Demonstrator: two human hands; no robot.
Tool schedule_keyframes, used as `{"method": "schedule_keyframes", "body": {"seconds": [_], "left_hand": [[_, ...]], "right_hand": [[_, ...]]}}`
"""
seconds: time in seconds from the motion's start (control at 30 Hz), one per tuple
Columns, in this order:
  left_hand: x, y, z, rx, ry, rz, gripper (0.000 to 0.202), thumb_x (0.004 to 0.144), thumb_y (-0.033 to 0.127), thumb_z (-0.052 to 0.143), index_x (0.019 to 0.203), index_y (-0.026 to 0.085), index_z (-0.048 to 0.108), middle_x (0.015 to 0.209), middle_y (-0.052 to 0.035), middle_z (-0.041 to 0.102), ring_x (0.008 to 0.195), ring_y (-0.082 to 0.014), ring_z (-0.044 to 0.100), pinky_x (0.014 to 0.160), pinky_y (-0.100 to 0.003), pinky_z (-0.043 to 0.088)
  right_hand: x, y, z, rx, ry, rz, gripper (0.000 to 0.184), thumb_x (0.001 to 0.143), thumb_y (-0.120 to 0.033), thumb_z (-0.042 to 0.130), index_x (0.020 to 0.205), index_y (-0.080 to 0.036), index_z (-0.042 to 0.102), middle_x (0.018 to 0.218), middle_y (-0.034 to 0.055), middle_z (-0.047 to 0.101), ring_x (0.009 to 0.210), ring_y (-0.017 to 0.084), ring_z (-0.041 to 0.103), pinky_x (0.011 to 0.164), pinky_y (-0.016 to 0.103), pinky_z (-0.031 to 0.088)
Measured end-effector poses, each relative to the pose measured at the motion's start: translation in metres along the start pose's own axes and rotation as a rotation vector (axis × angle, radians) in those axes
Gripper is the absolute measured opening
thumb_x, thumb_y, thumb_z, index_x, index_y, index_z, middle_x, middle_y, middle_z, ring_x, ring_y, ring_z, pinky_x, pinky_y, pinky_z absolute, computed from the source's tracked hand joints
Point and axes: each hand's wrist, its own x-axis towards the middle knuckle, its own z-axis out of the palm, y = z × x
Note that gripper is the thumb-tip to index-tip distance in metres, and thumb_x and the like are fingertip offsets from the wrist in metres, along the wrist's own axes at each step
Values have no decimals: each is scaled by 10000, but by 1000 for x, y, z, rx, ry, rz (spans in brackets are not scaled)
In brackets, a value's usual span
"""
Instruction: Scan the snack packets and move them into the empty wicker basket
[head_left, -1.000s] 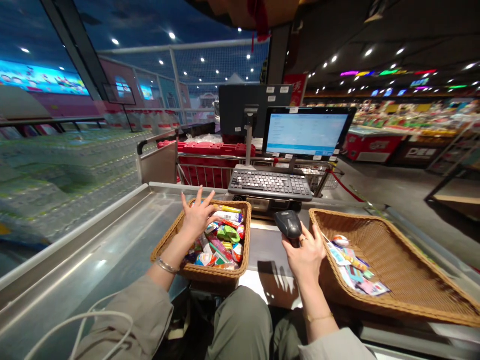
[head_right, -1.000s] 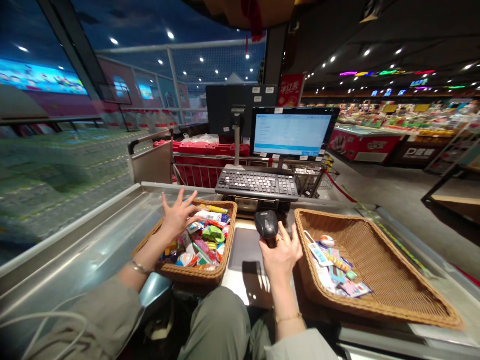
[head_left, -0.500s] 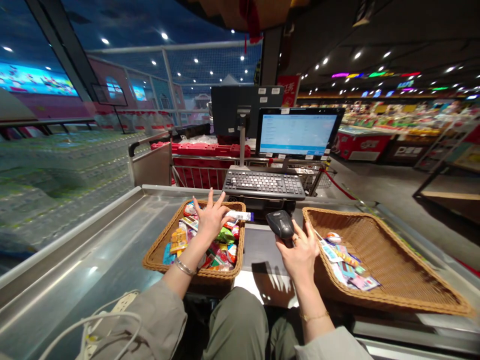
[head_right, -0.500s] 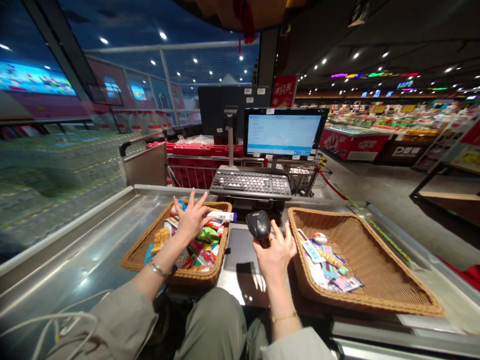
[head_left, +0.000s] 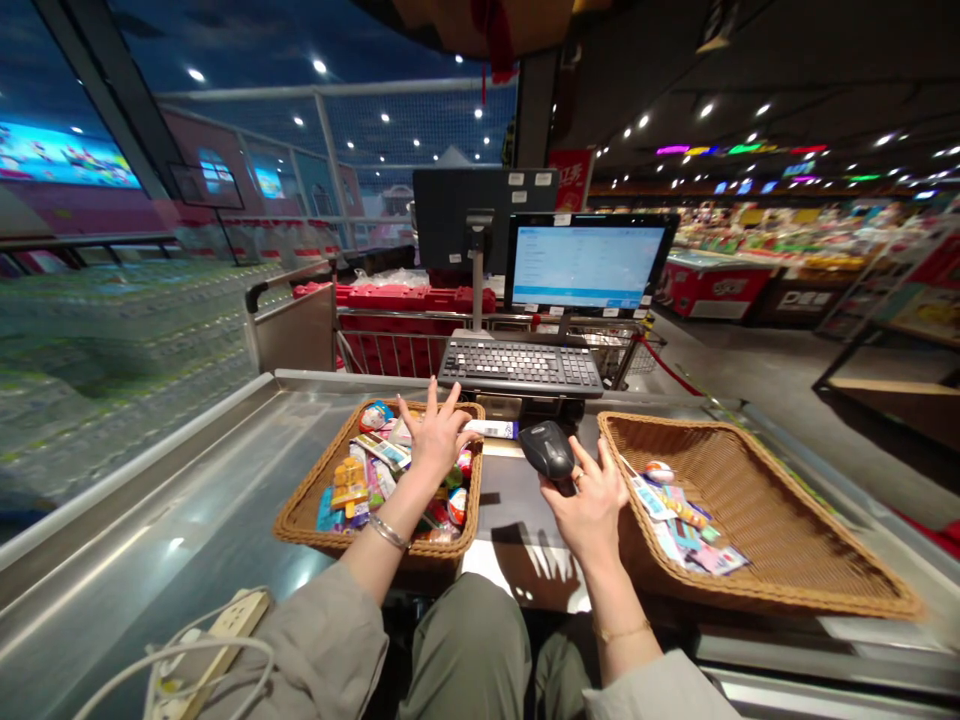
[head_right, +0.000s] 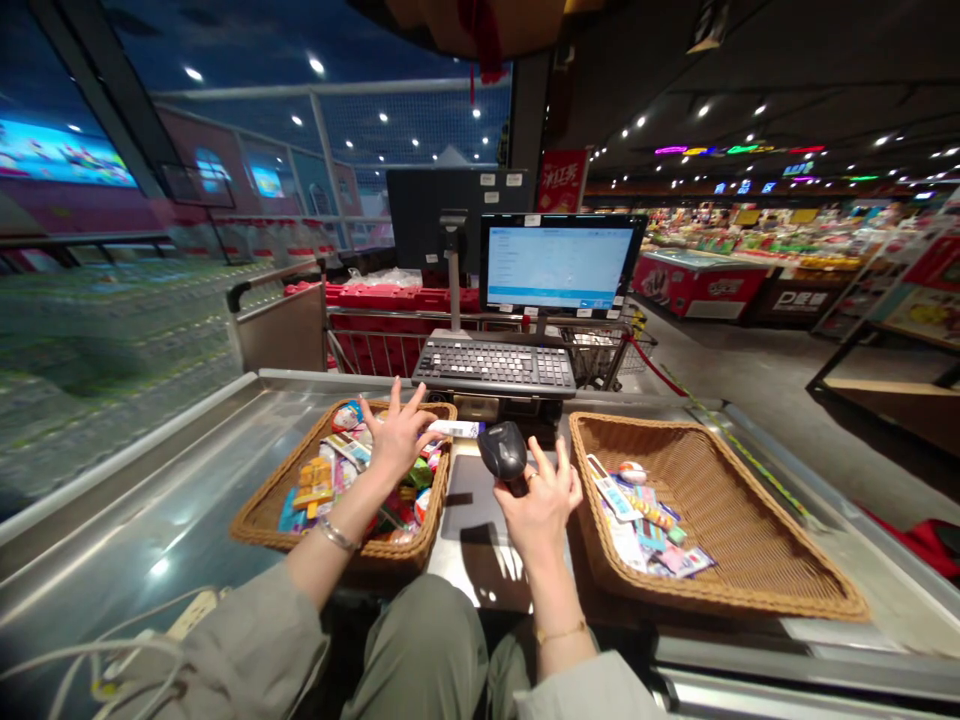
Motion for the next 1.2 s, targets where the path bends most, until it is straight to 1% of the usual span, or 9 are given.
{"method": "schedule_keyframes", "body": {"seconds": [0.23,0.4,0.6,0.87,1.2], "left_hand": [[2,6,2,-14,9,-22,129,845,388,687,921,285,706,1503,-27,482,1497,-372,190,1067,-786,-136],[2,8,5,-16,11,-21,147,841,400,692,928,281,704,1512,-32,470,1501,-372,177,1066,-786,-137],[3,11,6,-31,12,-18,151,838,405,694,927,284,702,1509,-34,473,1498,-380,183,1065,-792,-133],[3,15,6,-31,2,-32,150,837,405,694,924,282,695,1513,-32,468,1496,-383,190,1065,-790,-138],[3,16,7,-23,8,-26,170,841,422,688,934,280,697,1516,-34,463,1496,-389,183,1066,-801,-118]], "right_hand": [[1,2,-1,14,-33,-1,171,735,-361,657,827,-228,711,1319,86,633,1399,373,341,1053,624,234],[1,8,-2,0,-79,-31,190,745,-376,664,873,-247,720,1352,69,611,1409,372,323,1051,635,227],[0,8,-3,6,-109,-40,202,741,-370,662,889,-248,724,1360,75,602,1416,376,304,1063,631,211],[1,8,-3,11,-125,-59,200,726,-343,673,897,-259,731,1363,58,602,1424,358,298,1076,611,198],[0,8,-3,3,-143,-67,200,722,-353,670,895,-264,720,1367,49,599,1437,355,283,1083,626,186]]}}
